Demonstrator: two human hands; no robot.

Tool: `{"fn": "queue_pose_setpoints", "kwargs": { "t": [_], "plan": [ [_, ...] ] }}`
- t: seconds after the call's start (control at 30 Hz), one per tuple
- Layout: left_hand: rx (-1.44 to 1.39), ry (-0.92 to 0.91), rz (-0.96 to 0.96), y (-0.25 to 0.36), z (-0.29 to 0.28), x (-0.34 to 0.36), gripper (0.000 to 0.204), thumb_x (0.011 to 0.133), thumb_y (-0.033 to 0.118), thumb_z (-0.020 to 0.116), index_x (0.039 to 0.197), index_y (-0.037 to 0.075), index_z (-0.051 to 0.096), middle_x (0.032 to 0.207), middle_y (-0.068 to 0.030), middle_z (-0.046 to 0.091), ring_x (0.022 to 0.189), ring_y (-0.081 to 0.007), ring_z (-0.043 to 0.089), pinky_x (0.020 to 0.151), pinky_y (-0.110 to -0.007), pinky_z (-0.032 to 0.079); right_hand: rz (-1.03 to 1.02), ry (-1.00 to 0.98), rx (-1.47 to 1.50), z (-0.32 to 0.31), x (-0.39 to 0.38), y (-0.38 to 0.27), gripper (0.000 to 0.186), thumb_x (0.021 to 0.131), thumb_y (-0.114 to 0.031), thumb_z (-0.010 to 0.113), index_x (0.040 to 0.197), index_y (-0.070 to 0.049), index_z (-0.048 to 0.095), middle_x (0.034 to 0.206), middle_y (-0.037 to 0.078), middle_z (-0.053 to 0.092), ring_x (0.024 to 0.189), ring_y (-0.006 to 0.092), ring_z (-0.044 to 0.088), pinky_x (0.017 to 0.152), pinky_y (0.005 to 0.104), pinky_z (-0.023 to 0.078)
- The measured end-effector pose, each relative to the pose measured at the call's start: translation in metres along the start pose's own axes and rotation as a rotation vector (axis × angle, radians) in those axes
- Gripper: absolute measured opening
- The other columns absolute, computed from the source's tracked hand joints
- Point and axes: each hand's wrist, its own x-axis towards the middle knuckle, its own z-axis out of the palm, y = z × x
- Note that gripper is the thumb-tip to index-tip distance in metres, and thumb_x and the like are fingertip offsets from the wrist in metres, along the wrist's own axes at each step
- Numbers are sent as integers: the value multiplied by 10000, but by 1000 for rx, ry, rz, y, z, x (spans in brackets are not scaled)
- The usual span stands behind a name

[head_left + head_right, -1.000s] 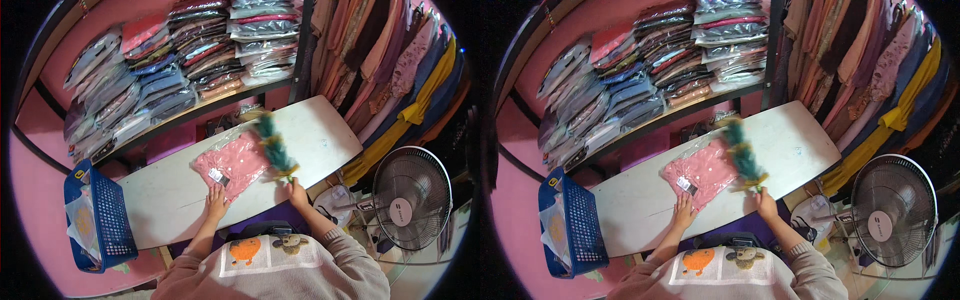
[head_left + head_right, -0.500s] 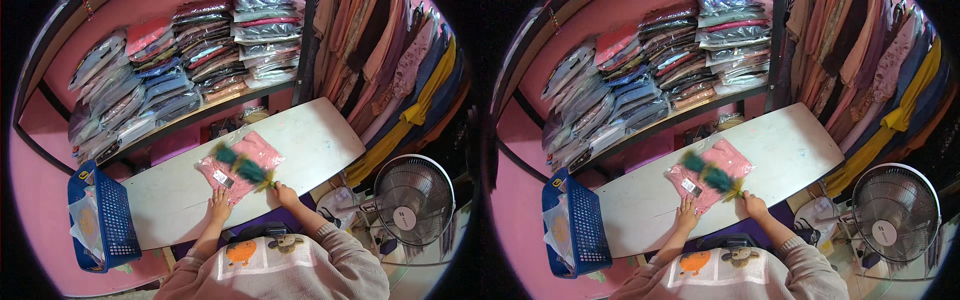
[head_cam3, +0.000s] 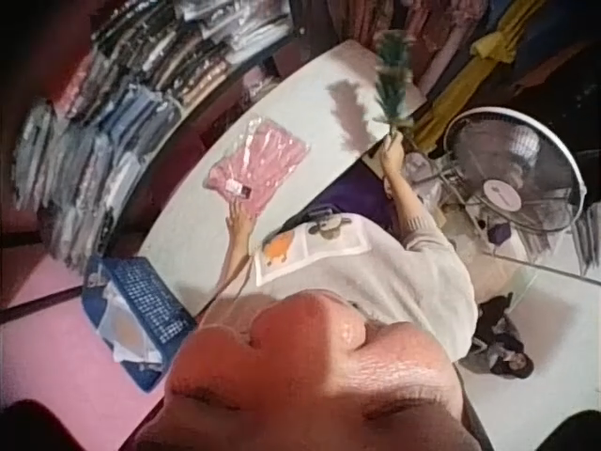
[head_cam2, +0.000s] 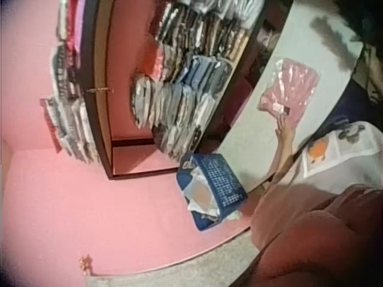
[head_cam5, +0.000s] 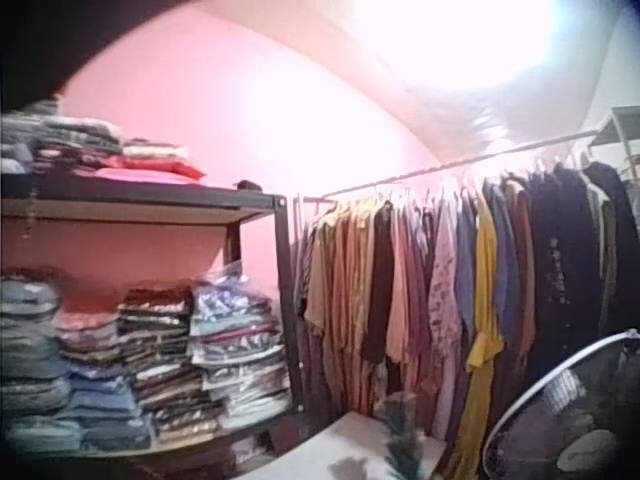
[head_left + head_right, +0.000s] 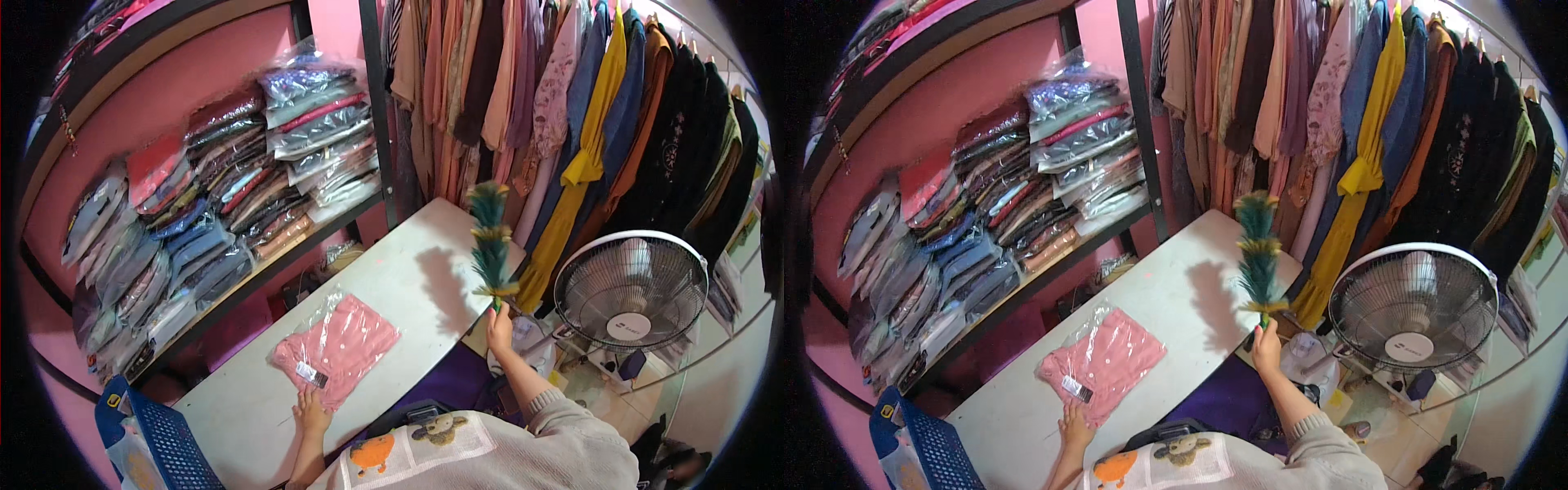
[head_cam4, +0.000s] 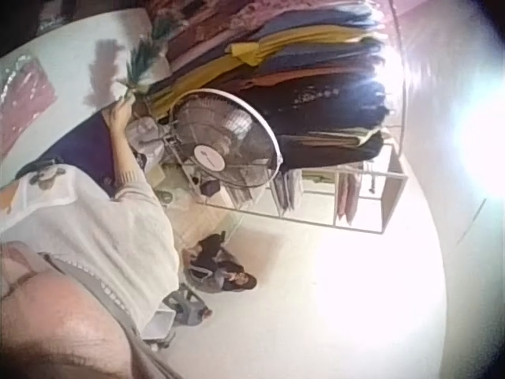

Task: Sort packaged items of clothing by taking them from a blue basket and placing them on shelves or a table, then cleaning the packages with a duster.

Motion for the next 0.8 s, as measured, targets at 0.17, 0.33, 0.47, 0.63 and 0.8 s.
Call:
{"fn": "queue_pose_setpoints", "kwargs": {
  "t": [0.17,0.33,0.47,0.63,0.8],
  "plan": [
    [-225,48,-94,-8,13,44,720,688,322,676,1308,142,356,1386,-156,271,1302,-371,195,1005,-602,182,92,-395,-332,15,-43,51,286,892,-232,433,1015,11,345,771,316,576,735,472,568,675,533,442],
    [-150,107,-292,58,11,55,854,725,516,582,1389,126,212,1449,-205,112,1337,-397,49,1018,-618,116,65,-535,-375,32,-50,63,314,887,-260,432,1021,10,346,775,297,591,743,457,582,690,528,454],
    [-94,114,-309,43,30,53,917,717,493,614,1424,210,103,1475,-171,34,1353,-371,-51,1014,-637,8,-44,-610,-370,40,-64,46,323,885,-266,435,1030,9,346,781,286,596,739,450,585,678,523,457],
    [13,7,-173,19,9,29,877,719,477,619,1417,244,142,1483,-146,43,1362,-346,-23,1020,-629,-6,-132,-818,-379,44,-81,38,326,882,-274,440,1038,-3,349,787,276,600,728,434,591,655,512,460],
    [269,-116,-12,-38,-29,23,783,698,393,658,1373,229,297,1475,-107,115,1357,-345,57,1025,-628,21,-280,-948,-377,52,-81,15,339,877,-291,453,1040,-5,370,794,262,608,742,419,598,670,509,462]
  ]
}}
